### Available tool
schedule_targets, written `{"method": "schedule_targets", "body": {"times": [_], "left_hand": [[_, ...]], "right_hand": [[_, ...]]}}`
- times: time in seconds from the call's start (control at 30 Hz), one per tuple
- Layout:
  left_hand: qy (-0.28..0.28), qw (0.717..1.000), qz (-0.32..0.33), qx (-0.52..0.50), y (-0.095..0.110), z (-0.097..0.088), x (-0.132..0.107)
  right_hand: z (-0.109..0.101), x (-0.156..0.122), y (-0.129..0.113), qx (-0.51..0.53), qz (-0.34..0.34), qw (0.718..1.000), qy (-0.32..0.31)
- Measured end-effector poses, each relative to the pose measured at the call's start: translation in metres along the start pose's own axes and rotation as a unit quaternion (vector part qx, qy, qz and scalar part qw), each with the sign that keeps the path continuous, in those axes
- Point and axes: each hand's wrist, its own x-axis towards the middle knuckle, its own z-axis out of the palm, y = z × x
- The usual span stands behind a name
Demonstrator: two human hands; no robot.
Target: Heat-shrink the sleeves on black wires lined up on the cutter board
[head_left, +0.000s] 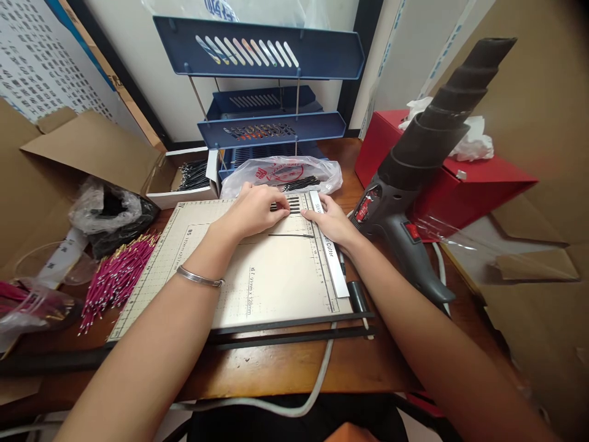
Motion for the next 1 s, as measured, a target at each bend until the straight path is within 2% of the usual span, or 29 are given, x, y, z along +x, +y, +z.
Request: {"method": "schedule_targets", "body": {"times": [0.5,1.0], "left_hand": [[0.011,1.0,0.028,-0.008,-0.0036,0.0018,0.0004],[0.016,0.999,0.026,-0.014,-0.0029,0.0001,-0.0009]], "right_hand": [[-0.0018,0.0006,0.0021,0.007,-0.014,1.0,-0.01],[-0.0006,0.0004,0.0021,0.023,-0.006,1.0,-0.013]]}}
